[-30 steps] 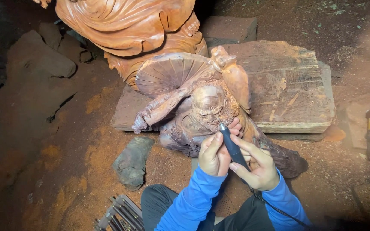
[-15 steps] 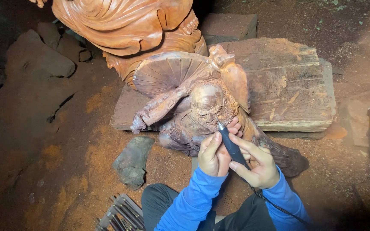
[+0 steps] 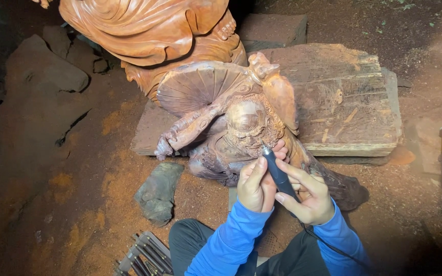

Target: Using a rotary carving tool to add fine details and texture to a wooden statue.

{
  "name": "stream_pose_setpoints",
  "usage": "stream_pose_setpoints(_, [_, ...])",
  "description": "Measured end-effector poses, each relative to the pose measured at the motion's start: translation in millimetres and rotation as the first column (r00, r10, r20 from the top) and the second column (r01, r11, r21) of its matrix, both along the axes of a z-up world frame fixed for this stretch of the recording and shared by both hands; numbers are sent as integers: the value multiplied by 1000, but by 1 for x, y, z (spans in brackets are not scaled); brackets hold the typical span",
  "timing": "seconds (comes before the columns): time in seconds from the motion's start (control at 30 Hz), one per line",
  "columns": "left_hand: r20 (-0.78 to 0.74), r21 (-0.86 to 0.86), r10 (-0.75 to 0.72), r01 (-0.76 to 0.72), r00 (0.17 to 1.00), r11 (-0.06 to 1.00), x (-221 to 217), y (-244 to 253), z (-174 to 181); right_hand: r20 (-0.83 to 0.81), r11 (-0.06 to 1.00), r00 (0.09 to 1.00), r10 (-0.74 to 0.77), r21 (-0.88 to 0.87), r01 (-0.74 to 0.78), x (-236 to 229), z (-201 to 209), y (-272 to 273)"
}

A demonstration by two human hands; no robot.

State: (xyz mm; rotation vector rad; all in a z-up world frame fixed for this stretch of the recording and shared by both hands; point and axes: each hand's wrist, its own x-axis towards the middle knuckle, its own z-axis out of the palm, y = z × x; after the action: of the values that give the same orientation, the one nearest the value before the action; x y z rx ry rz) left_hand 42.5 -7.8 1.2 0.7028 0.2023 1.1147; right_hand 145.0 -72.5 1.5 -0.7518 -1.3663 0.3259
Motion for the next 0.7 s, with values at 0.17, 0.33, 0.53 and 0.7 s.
stream_pose_setpoints(0.17, [-24,-4,13,-13,1000,1000,2,0,-2,-13,1000,1000,-13,-8,13,0,-6,1])
stream_pose_setpoints(0.33, [-64,-6,55,-55,996,998,4,-2,6,-90,1000,996,13,-20,-15,0,-6,-1])
stream_pose_setpoints(0.53, [-81,3,86,-86,993,996,6,-4,10,-85,999,996,29,-17,-31,2,-7,1])
stream_pose_setpoints(0.7, [-94,-6,104,-105,990,994,9,-5,14,-121,999,992,36,-23,-39,2,-6,0])
